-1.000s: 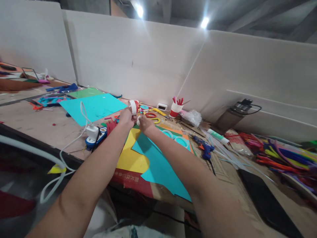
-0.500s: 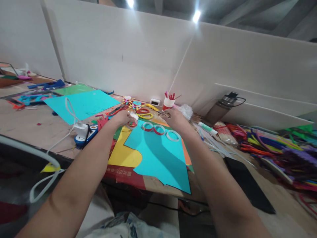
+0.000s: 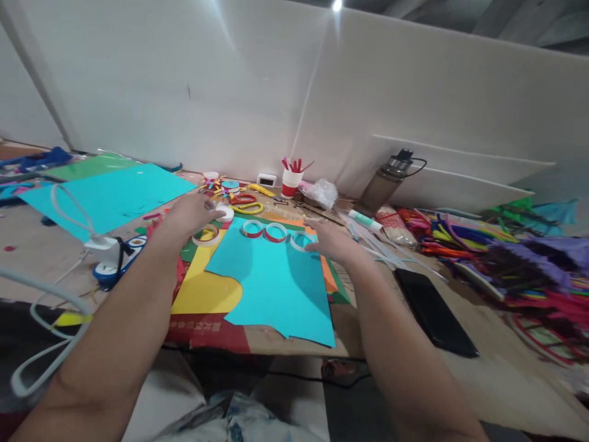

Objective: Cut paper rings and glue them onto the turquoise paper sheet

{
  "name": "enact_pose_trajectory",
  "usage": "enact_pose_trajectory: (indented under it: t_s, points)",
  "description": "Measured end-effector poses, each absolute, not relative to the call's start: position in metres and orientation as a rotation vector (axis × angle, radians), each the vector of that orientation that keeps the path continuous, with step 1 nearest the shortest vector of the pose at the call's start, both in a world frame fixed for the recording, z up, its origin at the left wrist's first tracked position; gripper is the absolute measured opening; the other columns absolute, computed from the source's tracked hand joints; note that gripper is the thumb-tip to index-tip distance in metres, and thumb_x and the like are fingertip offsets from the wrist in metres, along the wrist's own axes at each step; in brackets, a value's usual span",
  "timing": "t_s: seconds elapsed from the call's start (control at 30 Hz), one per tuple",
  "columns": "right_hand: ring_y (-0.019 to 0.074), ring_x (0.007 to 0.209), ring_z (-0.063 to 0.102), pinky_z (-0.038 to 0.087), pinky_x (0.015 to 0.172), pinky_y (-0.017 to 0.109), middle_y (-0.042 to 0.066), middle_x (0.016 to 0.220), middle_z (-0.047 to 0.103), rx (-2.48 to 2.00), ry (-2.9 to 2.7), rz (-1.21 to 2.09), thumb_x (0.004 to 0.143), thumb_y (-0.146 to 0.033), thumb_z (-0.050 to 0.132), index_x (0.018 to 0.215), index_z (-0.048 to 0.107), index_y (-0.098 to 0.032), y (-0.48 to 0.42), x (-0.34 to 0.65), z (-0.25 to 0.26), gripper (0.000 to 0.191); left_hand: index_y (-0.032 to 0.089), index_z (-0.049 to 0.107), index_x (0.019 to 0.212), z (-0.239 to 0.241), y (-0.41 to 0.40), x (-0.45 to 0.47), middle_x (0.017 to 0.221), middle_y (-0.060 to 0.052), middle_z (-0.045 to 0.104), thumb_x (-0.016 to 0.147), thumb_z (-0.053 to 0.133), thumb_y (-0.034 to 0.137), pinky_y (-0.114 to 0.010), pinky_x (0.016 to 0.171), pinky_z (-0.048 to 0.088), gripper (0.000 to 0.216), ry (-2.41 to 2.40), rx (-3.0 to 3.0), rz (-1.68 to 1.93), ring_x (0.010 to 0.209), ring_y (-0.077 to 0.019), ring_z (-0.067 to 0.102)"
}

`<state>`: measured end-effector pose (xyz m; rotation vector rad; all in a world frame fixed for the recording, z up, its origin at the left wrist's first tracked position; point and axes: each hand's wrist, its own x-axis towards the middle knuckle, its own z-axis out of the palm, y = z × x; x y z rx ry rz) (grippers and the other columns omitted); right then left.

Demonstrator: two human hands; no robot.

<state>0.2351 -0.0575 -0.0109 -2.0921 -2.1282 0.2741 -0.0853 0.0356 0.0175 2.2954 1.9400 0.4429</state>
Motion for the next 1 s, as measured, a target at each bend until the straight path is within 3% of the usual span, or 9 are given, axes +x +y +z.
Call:
enact_pose_trajectory:
  t_s: [0.13, 0.23, 0.37, 0.47, 0.57, 0.8, 1.0]
  points:
    - [0.0298, 0.137, 0.043, 0.034, 0.111, 0.038, 0.014, 0.151, 0.045, -2.046, -2.163, 0.343, 0.084, -0.030, 0.071, 0.145, 0.047, -0.016, -0.053, 0.233, -0.018, 0.067, 0.018, 0.068, 0.118, 0.010, 0.025, -0.048, 0.121, -0.010, 0.069, 0.085, 0.059, 0.047, -0.032, 0.095, 0.047, 0.045, 1.463, 2.409, 0.740, 0.110, -0.0236, 0.063]
    - [0.0328, 0.135, 0.044, 0.036, 0.109, 0.041, 0.015, 0.149, 0.046, -2.034, -2.214, 0.332, 0.084, -0.031, 0.069, 0.142, 0.051, -0.018, -0.051, 0.231, -0.023, 0.062, 0.020, 0.057, 0.135, -0.001, 0.026, -0.030, 0.144, -0.010, 0.055, 0.081, 0.065, 0.045, -0.037, 0.110, 0.038, 0.061, 1.206, 2.541, 0.620, 0.134, -0.0266, 0.048]
    - [0.0329, 0.132, 0.046, 0.040, 0.104, 0.041, 0.015, 0.147, 0.047, -2.044, -2.212, 0.327, 0.084, -0.027, 0.069, 0.142, 0.050, -0.018, -0.052, 0.229, -0.023, 0.062, 0.022, 0.040, 0.150, -0.014, 0.037, -0.025, 0.153, -0.012, 0.044, 0.077, 0.069, 0.045, -0.042, 0.115, 0.031, 0.081, 1.172, 2.611, 0.315, 0.141, -0.0300, 0.039]
    - [0.0352, 0.133, 0.042, 0.039, 0.104, 0.044, 0.015, 0.148, 0.047, -2.021, -2.151, 0.244, 0.085, -0.034, 0.069, 0.146, 0.044, -0.019, -0.052, 0.222, -0.024, 0.068, 0.025, 0.037, 0.151, -0.021, 0.043, -0.026, 0.155, -0.011, 0.043, 0.076, 0.069, 0.045, -0.042, 0.114, 0.032, 0.084, 1.188, 2.606, 0.256, 0.141, -0.0297, 0.041]
    - [0.0350, 0.133, 0.039, 0.037, 0.104, 0.047, 0.012, 0.148, 0.047, -1.903, -2.125, 0.076, 0.090, -0.042, 0.063, 0.147, 0.044, -0.022, -0.050, 0.208, -0.027, 0.063, 0.024, 0.043, 0.147, -0.025, 0.046, -0.024, 0.153, -0.009, 0.045, 0.078, 0.067, 0.044, -0.039, 0.114, 0.034, 0.077, 1.182, 2.609, 0.268, 0.139, -0.0279, 0.044]
    - [0.0310, 0.124, 0.045, 0.026, 0.105, 0.055, 0.007, 0.132, 0.062, -1.802, -2.332, -0.047, 0.094, -0.036, 0.057, 0.118, 0.069, -0.029, -0.049, 0.183, -0.032, 0.028, 0.020, 0.051, 0.142, -0.022, 0.045, -0.026, 0.141, -0.011, 0.059, 0.073, 0.072, 0.038, -0.038, 0.108, 0.040, 0.075, 1.254, 2.589, 0.270, 0.128, -0.0295, 0.055]
    - [0.0293, 0.121, 0.048, 0.027, 0.106, 0.053, 0.008, 0.127, 0.065, -1.781, -2.349, 0.037, 0.095, -0.032, 0.055, 0.112, 0.072, -0.027, -0.046, 0.187, -0.034, 0.025, 0.022, 0.050, 0.143, -0.013, 0.043, -0.044, 0.143, -0.009, 0.057, 0.072, 0.074, 0.043, -0.036, 0.105, 0.043, 0.078, 1.294, 2.507, 0.382, 0.128, -0.0278, 0.054]
